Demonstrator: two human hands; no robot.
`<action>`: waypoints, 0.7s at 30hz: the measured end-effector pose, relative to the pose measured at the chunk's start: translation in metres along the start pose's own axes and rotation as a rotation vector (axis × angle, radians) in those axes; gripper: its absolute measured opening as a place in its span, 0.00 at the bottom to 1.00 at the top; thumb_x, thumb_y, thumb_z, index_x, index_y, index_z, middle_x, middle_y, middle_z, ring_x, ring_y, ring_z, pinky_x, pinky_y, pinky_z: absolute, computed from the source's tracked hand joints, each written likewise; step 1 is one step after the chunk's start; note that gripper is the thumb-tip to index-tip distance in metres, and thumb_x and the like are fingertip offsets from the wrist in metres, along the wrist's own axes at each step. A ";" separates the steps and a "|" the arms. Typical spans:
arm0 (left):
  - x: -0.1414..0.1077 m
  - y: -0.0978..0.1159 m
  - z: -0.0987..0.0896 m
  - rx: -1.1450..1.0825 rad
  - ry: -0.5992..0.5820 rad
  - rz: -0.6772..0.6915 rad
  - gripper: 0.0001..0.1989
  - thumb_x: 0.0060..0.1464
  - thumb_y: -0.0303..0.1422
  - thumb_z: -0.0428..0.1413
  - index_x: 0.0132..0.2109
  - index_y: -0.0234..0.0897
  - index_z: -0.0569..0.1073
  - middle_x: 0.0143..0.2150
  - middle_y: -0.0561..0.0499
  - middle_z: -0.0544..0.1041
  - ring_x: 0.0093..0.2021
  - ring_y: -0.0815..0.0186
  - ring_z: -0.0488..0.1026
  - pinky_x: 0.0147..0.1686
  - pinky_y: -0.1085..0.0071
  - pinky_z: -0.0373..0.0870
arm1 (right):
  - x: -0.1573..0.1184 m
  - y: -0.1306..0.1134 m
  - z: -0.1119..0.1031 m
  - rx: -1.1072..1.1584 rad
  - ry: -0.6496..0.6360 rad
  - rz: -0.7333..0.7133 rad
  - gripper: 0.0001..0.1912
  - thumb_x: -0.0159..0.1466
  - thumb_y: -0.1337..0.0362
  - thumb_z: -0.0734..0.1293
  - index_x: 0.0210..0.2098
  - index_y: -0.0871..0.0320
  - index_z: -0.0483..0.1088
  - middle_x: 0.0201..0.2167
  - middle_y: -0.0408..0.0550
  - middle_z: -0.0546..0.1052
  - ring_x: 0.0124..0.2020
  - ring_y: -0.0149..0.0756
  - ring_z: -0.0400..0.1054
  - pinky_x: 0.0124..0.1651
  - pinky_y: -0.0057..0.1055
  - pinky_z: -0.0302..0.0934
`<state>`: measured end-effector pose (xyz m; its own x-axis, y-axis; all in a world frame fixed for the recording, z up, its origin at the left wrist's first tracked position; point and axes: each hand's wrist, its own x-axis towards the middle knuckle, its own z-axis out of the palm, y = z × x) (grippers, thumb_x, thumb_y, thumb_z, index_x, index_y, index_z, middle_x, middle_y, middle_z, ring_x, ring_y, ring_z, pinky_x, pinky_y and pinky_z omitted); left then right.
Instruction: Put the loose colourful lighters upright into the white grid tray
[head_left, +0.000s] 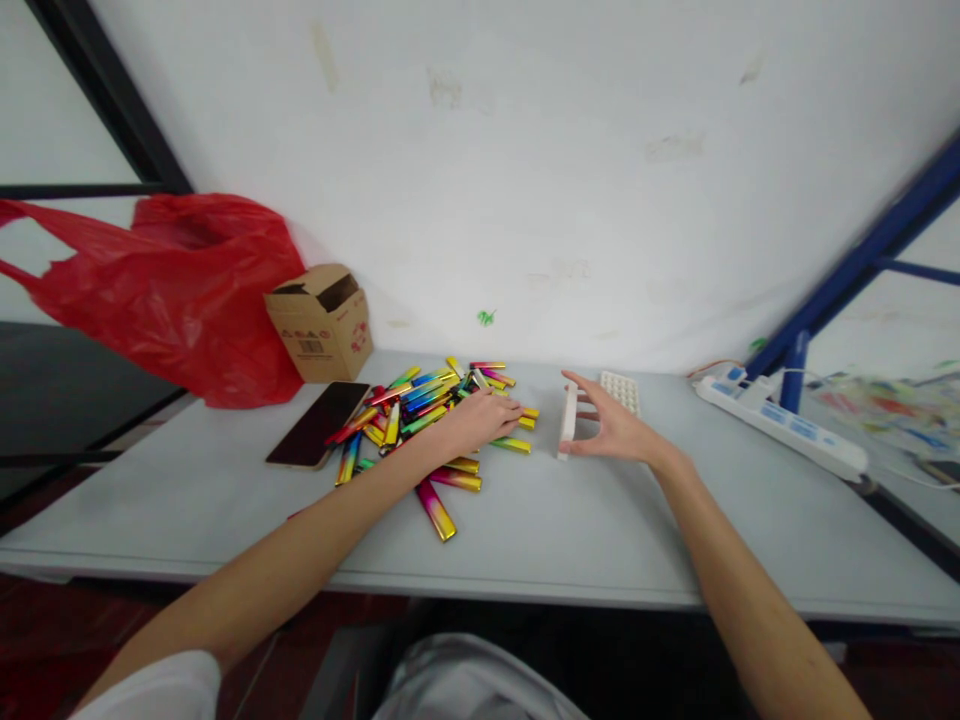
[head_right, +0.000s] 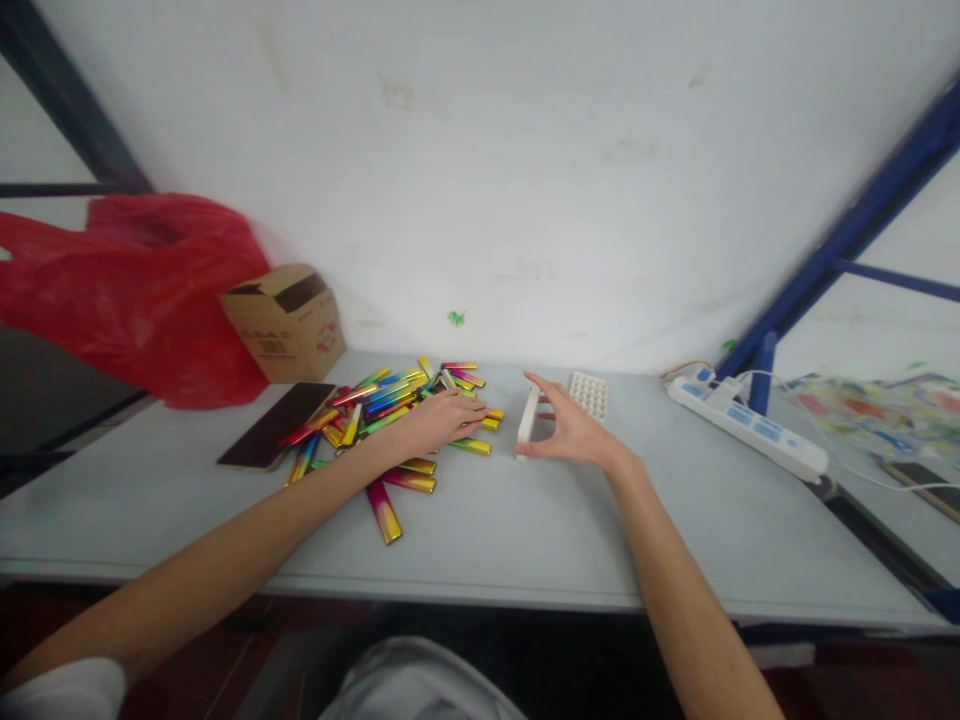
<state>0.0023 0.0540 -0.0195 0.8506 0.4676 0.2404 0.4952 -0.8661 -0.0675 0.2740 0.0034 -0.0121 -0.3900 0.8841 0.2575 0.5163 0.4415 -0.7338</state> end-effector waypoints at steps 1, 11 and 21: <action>0.000 -0.001 0.002 -0.007 0.028 -0.010 0.14 0.71 0.31 0.47 0.52 0.38 0.77 0.52 0.44 0.81 0.54 0.60 0.77 0.55 0.63 0.66 | -0.001 0.000 -0.003 -0.004 0.012 0.003 0.59 0.51 0.48 0.81 0.73 0.43 0.48 0.65 0.55 0.60 0.66 0.56 0.60 0.65 0.57 0.65; -0.003 -0.004 0.008 -0.085 0.132 -0.016 0.11 0.69 0.31 0.51 0.51 0.34 0.76 0.49 0.42 0.80 0.52 0.58 0.77 0.58 0.59 0.69 | 0.010 0.027 -0.018 -0.285 0.594 0.079 0.42 0.53 0.36 0.74 0.56 0.55 0.65 0.55 0.58 0.62 0.61 0.53 0.61 0.65 0.53 0.62; -0.004 0.001 -0.001 -0.048 0.101 -0.040 0.11 0.69 0.30 0.49 0.50 0.33 0.75 0.46 0.42 0.80 0.50 0.58 0.77 0.56 0.60 0.70 | 0.021 0.063 -0.005 -0.696 0.362 0.411 0.45 0.61 0.35 0.67 0.67 0.57 0.60 0.68 0.67 0.57 0.72 0.65 0.49 0.70 0.58 0.47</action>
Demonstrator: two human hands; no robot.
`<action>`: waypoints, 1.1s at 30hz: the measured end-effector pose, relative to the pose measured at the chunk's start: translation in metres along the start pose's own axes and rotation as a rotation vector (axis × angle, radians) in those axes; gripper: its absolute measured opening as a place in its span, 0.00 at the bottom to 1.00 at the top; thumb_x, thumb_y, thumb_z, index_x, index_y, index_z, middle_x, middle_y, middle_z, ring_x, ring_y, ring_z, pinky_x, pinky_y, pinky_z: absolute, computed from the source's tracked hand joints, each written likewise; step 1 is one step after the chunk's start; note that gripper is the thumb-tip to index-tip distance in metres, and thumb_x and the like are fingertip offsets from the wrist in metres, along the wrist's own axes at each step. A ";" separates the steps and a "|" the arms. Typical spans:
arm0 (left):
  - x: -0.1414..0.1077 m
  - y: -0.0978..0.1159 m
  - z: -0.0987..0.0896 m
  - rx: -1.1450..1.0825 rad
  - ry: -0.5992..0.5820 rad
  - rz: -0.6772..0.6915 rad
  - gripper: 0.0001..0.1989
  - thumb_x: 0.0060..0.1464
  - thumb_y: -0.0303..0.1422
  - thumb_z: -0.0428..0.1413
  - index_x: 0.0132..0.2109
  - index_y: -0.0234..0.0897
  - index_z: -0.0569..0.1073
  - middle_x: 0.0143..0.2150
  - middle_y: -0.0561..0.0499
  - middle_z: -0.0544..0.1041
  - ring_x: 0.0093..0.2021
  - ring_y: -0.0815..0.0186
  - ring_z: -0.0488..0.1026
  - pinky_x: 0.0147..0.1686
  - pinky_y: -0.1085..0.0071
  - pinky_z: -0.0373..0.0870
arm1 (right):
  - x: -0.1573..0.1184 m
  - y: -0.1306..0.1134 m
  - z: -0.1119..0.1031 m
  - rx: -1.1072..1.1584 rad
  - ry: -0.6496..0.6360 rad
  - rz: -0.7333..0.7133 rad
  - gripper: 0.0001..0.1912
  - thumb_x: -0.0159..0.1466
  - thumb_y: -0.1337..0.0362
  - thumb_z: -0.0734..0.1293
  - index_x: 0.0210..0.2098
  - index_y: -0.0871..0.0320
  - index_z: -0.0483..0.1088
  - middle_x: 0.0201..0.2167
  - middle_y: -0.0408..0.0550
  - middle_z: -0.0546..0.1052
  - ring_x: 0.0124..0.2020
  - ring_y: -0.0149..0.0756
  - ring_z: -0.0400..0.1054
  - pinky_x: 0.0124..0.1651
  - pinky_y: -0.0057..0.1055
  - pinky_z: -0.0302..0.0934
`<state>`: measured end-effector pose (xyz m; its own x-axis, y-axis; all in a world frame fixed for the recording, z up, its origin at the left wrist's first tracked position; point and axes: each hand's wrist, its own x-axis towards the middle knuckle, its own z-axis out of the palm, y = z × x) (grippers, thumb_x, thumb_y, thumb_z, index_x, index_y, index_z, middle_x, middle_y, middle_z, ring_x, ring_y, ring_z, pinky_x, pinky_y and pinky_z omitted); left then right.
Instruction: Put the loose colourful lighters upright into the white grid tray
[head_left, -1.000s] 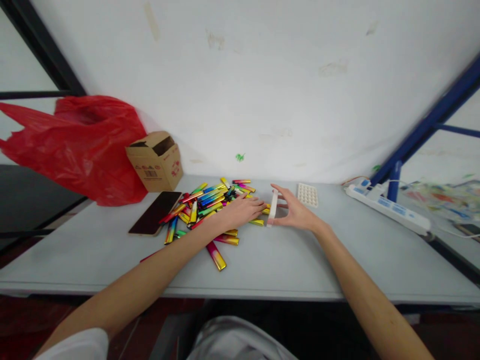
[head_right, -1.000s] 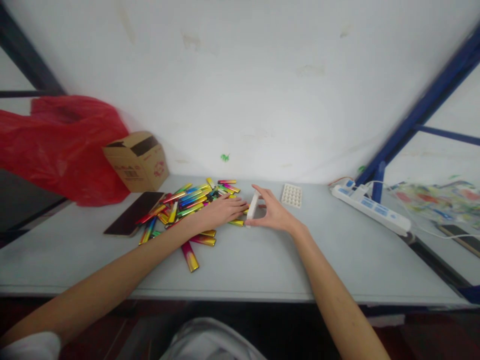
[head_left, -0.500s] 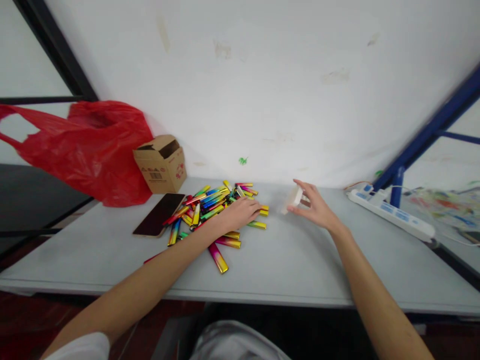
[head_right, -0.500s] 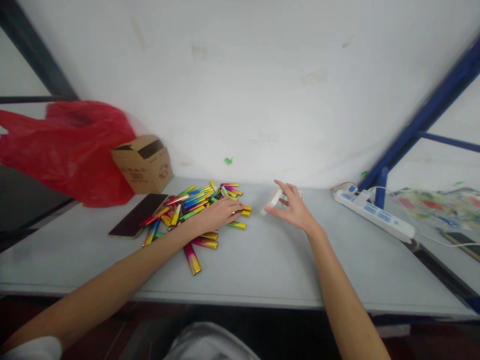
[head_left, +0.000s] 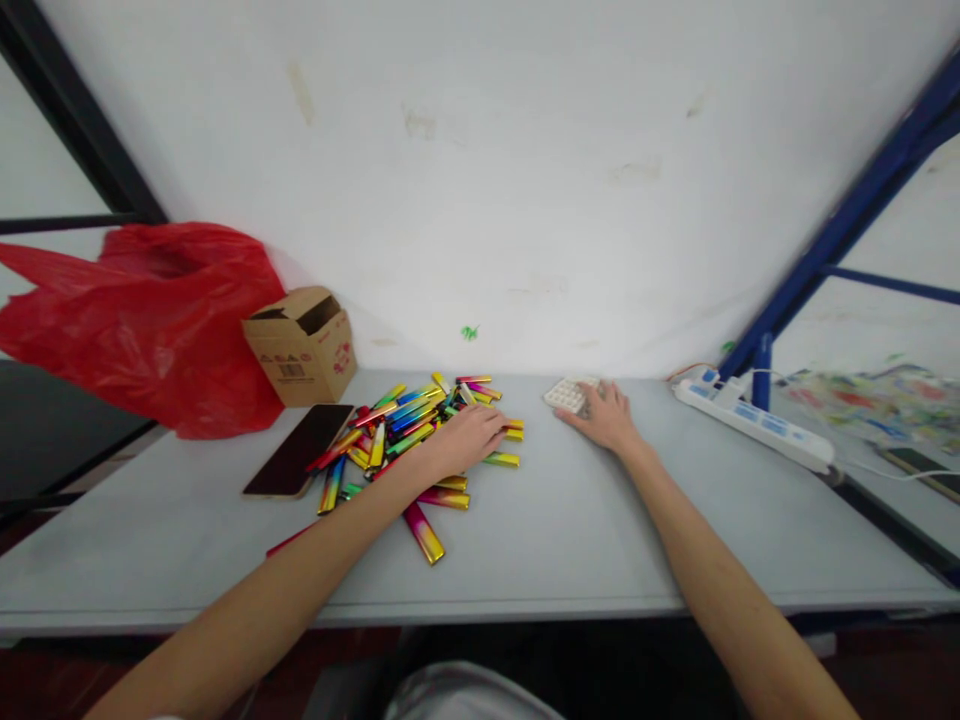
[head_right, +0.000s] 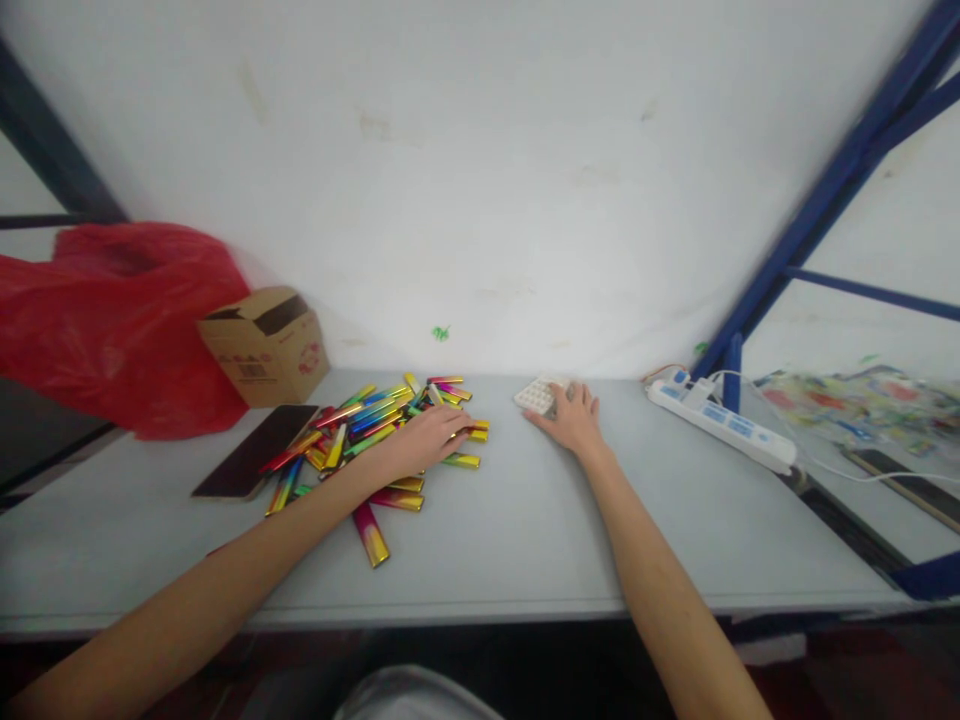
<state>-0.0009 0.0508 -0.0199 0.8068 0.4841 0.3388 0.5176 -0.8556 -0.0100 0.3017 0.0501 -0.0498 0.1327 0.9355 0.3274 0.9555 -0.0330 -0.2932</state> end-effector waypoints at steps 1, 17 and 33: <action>0.000 0.000 0.000 0.006 -0.001 -0.001 0.11 0.69 0.30 0.49 0.49 0.34 0.75 0.46 0.43 0.80 0.50 0.58 0.77 0.55 0.60 0.70 | -0.002 0.000 -0.001 -0.058 -0.061 0.008 0.45 0.62 0.34 0.65 0.69 0.55 0.59 0.68 0.67 0.58 0.72 0.66 0.48 0.70 0.58 0.46; 0.000 0.003 -0.001 -0.051 -0.027 -0.034 0.11 0.69 0.30 0.49 0.51 0.33 0.75 0.50 0.41 0.79 0.53 0.57 0.75 0.59 0.59 0.67 | -0.022 -0.027 -0.053 -0.255 -0.344 0.336 0.44 0.68 0.32 0.50 0.71 0.54 0.57 0.60 0.72 0.70 0.64 0.68 0.63 0.59 0.59 0.58; 0.002 0.004 -0.070 -0.218 0.288 -0.054 0.14 0.70 0.33 0.47 0.49 0.35 0.77 0.49 0.43 0.80 0.53 0.60 0.74 0.58 0.61 0.69 | -0.009 0.016 -0.041 -0.131 -0.148 -0.020 0.30 0.66 0.46 0.68 0.60 0.57 0.73 0.53 0.65 0.76 0.56 0.57 0.71 0.59 0.49 0.64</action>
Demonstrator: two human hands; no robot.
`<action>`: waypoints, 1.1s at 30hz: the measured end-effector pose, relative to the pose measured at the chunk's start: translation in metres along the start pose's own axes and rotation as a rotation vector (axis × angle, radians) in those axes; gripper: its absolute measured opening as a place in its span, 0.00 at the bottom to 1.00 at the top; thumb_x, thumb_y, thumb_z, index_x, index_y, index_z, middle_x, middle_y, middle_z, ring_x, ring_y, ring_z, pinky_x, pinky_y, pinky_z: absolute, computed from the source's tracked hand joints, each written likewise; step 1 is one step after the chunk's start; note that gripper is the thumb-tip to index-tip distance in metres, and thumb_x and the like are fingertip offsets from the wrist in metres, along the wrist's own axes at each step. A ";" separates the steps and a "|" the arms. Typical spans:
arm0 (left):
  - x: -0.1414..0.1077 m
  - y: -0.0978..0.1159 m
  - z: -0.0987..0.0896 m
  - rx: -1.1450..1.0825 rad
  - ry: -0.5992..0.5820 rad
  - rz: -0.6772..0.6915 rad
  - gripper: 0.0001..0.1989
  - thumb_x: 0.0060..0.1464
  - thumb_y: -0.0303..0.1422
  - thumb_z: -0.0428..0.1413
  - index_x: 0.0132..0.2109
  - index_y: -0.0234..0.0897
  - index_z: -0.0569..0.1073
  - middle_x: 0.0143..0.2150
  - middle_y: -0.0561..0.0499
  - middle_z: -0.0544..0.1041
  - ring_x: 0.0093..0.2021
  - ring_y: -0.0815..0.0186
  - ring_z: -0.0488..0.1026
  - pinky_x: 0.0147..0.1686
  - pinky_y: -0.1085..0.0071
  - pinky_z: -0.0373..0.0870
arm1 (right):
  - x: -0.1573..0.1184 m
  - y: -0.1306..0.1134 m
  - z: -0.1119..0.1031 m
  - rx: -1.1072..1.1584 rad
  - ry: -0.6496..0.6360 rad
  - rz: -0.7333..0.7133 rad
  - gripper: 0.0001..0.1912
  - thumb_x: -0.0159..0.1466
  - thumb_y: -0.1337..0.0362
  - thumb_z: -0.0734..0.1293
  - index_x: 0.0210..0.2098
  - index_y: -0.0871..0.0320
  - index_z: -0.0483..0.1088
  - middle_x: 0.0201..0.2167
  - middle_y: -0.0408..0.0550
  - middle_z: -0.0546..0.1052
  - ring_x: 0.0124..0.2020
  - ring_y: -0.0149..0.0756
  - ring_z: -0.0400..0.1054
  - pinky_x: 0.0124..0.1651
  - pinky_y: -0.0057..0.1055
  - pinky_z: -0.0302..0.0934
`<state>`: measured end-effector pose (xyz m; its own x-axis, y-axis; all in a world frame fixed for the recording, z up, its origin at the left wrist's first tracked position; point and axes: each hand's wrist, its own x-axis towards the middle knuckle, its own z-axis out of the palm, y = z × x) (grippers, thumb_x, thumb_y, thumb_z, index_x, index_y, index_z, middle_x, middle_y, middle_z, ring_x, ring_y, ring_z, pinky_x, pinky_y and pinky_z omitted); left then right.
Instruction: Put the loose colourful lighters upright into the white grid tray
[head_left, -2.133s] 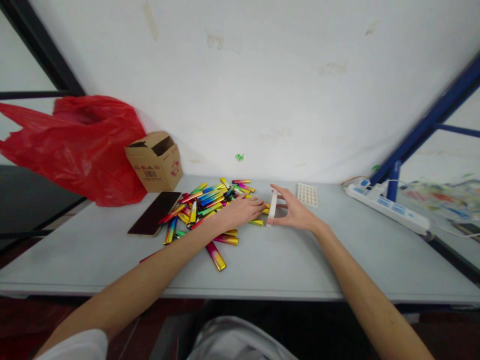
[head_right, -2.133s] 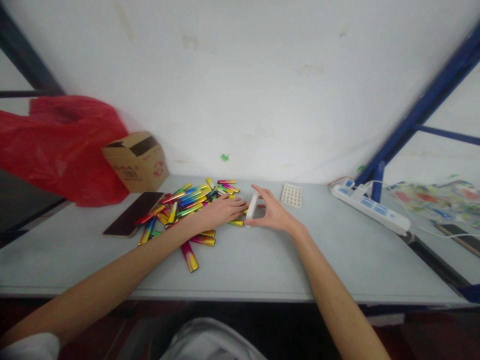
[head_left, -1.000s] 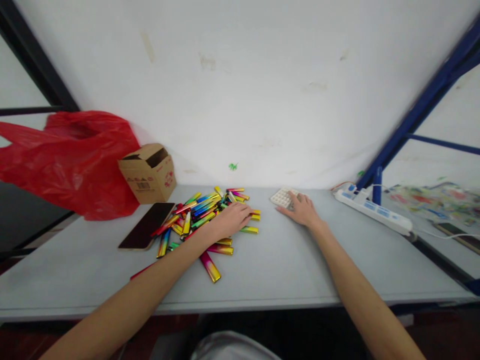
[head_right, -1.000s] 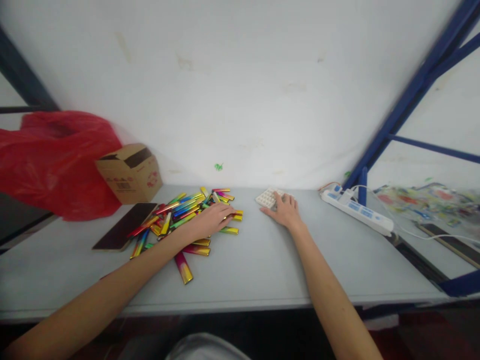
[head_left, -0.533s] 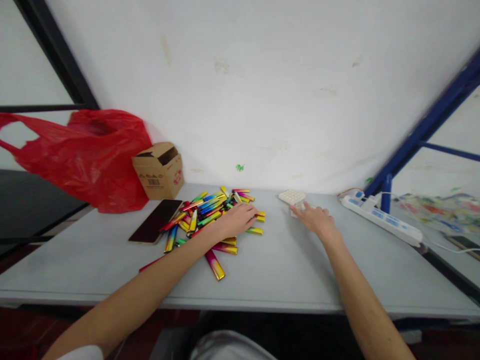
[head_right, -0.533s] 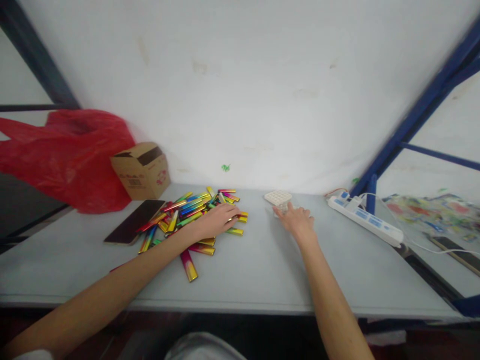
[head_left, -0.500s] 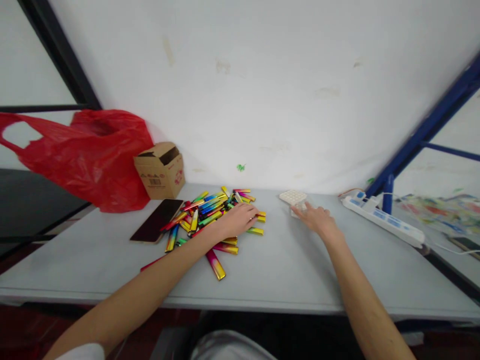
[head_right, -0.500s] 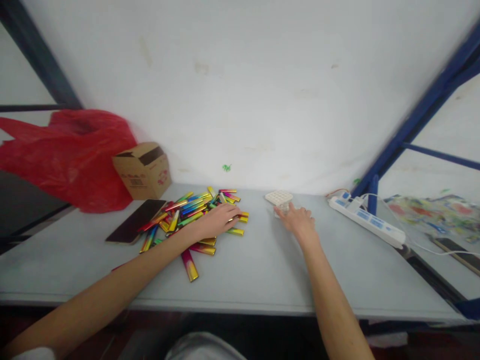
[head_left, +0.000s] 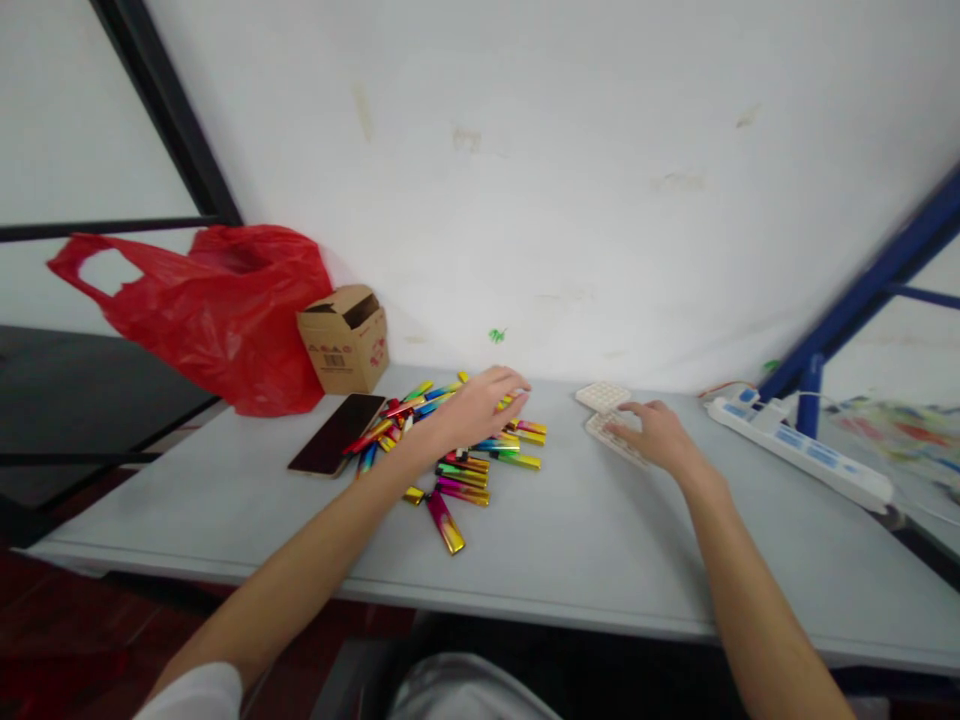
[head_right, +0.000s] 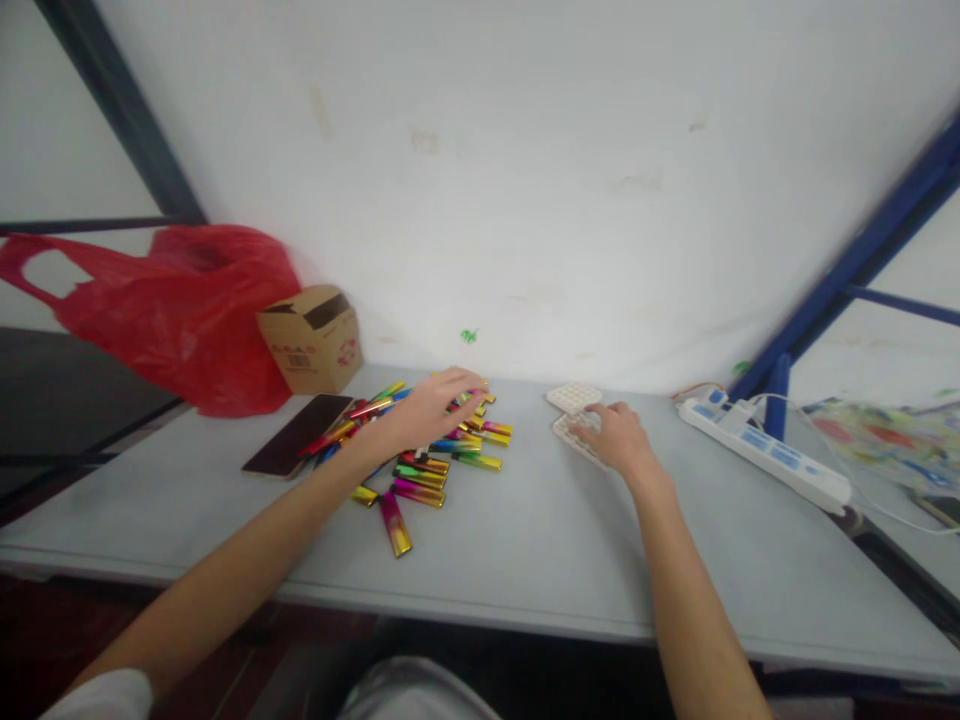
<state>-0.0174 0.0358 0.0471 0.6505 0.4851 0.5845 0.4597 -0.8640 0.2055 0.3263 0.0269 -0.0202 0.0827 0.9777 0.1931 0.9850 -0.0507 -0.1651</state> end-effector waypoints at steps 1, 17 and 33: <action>-0.002 0.004 -0.016 -0.002 0.074 -0.047 0.15 0.70 0.34 0.47 0.50 0.35 0.77 0.50 0.43 0.80 0.53 0.61 0.75 0.57 0.62 0.70 | 0.001 0.002 0.003 0.007 0.003 -0.044 0.29 0.66 0.46 0.68 0.60 0.55 0.73 0.55 0.64 0.75 0.58 0.58 0.69 0.61 0.50 0.63; -0.233 0.003 -0.098 0.229 -0.149 -0.681 0.23 0.55 0.56 0.56 0.46 0.47 0.82 0.48 0.45 0.82 0.50 0.49 0.80 0.54 0.53 0.76 | 0.017 -0.032 0.025 0.106 -0.043 -0.291 0.25 0.73 0.54 0.58 0.60 0.63 0.70 0.61 0.64 0.72 0.63 0.52 0.66 0.67 0.44 0.59; -0.166 0.042 -0.088 0.114 0.118 -0.637 0.22 0.58 0.55 0.56 0.45 0.44 0.81 0.41 0.47 0.81 0.38 0.57 0.79 0.35 0.66 0.79 | 0.018 -0.040 0.029 0.076 -0.057 -0.272 0.31 0.73 0.45 0.56 0.67 0.55 0.64 0.66 0.60 0.67 0.68 0.51 0.59 0.70 0.50 0.52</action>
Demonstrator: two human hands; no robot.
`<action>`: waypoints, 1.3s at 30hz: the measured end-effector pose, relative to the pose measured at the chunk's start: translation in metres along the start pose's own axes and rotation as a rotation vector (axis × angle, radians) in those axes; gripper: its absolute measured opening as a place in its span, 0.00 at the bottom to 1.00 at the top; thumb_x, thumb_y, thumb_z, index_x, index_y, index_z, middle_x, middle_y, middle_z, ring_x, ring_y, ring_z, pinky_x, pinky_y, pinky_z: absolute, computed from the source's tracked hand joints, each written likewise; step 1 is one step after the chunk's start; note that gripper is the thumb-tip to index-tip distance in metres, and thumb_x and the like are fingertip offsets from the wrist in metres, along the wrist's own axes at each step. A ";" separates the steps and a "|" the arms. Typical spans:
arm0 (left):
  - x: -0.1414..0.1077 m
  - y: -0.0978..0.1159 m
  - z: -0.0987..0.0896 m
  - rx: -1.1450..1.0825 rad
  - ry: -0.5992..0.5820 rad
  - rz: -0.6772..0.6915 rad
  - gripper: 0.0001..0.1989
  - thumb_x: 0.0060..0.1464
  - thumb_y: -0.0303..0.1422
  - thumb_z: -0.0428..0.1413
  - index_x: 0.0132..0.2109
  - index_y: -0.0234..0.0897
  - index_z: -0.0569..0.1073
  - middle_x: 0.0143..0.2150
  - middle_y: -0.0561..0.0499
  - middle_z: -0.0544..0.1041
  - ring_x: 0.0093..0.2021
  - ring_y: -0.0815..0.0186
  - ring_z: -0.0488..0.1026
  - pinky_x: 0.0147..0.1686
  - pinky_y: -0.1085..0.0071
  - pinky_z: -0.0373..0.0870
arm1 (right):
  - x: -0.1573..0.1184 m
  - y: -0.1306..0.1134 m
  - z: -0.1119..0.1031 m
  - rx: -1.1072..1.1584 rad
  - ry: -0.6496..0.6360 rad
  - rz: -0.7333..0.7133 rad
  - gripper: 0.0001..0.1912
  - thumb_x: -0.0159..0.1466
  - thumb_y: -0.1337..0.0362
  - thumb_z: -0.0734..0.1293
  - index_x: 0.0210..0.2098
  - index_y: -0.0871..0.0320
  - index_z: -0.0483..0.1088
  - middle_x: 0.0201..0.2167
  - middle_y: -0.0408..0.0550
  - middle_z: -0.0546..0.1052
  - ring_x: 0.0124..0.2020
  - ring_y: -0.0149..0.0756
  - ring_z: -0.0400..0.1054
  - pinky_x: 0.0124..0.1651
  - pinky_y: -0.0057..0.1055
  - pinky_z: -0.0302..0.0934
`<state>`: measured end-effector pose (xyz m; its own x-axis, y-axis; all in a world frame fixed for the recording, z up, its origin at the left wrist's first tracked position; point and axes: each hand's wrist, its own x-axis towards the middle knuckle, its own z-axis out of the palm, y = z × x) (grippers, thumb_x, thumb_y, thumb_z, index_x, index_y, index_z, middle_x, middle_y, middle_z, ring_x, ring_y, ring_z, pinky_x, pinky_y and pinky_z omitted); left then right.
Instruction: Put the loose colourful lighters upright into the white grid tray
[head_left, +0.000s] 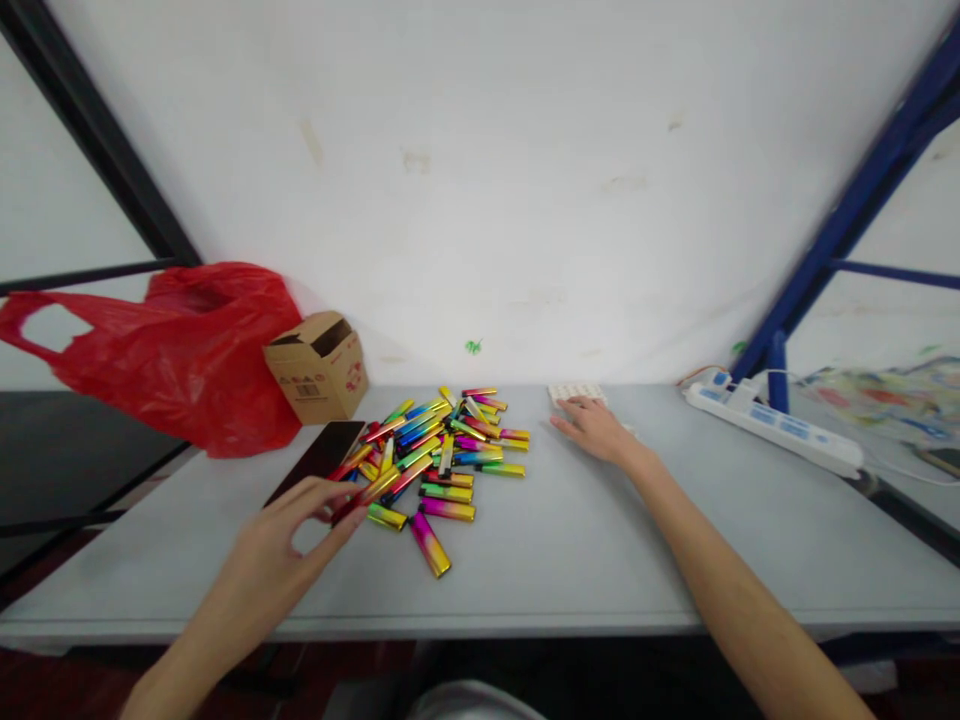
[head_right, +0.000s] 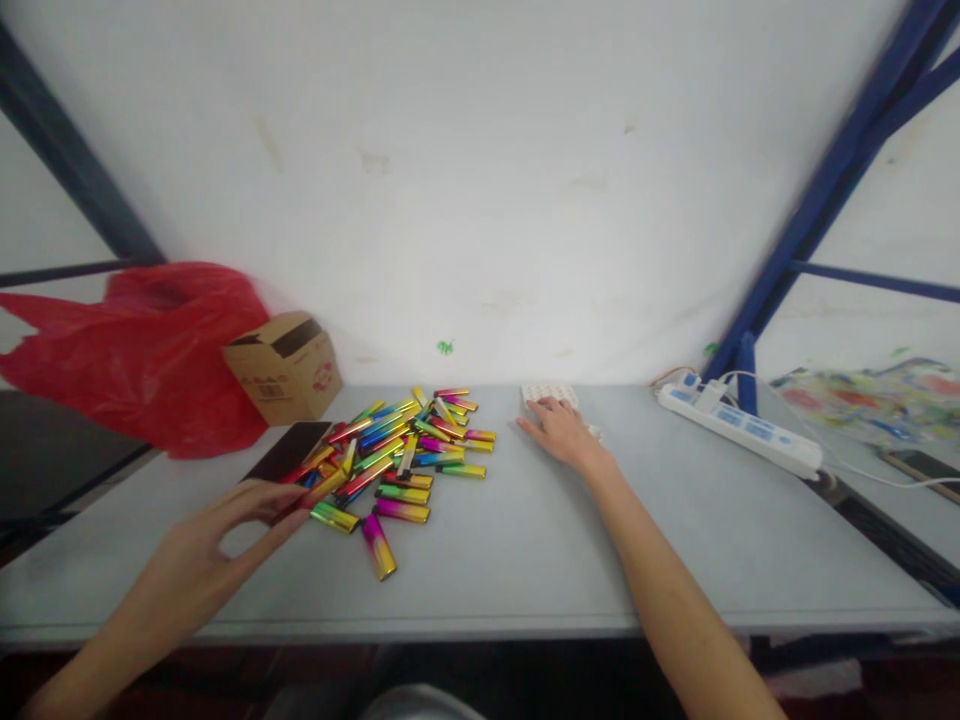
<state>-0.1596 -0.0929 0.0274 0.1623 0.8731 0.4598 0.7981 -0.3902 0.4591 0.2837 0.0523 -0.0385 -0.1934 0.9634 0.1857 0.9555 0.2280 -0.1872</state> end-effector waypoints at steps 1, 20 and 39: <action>0.008 0.007 0.005 0.006 0.019 0.044 0.22 0.59 0.54 0.55 0.45 0.43 0.81 0.42 0.47 0.81 0.40 0.57 0.79 0.39 0.65 0.79 | -0.002 -0.001 -0.003 0.000 0.021 0.000 0.32 0.72 0.44 0.58 0.68 0.55 0.62 0.68 0.60 0.65 0.68 0.52 0.59 0.70 0.50 0.52; 0.129 -0.009 0.107 0.058 -0.276 0.353 0.15 0.64 0.41 0.51 0.50 0.39 0.76 0.50 0.43 0.78 0.54 0.53 0.72 0.58 0.53 0.69 | -0.046 0.004 -0.036 0.273 -0.150 -0.256 0.37 0.60 0.52 0.75 0.65 0.56 0.66 0.64 0.56 0.72 0.64 0.53 0.66 0.68 0.49 0.58; 0.144 -0.084 0.087 0.223 -0.220 0.037 0.26 0.61 0.48 0.48 0.48 0.32 0.81 0.52 0.35 0.81 0.53 0.46 0.77 0.58 0.54 0.69 | -0.038 0.020 -0.010 0.425 0.035 -0.263 0.42 0.55 0.47 0.78 0.63 0.58 0.68 0.62 0.62 0.73 0.62 0.58 0.68 0.66 0.57 0.60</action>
<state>-0.1530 0.0916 -0.0110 0.2956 0.9113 0.2867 0.8929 -0.3702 0.2562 0.3123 0.0186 -0.0392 -0.4013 0.8618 0.3104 0.6989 0.5071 -0.5044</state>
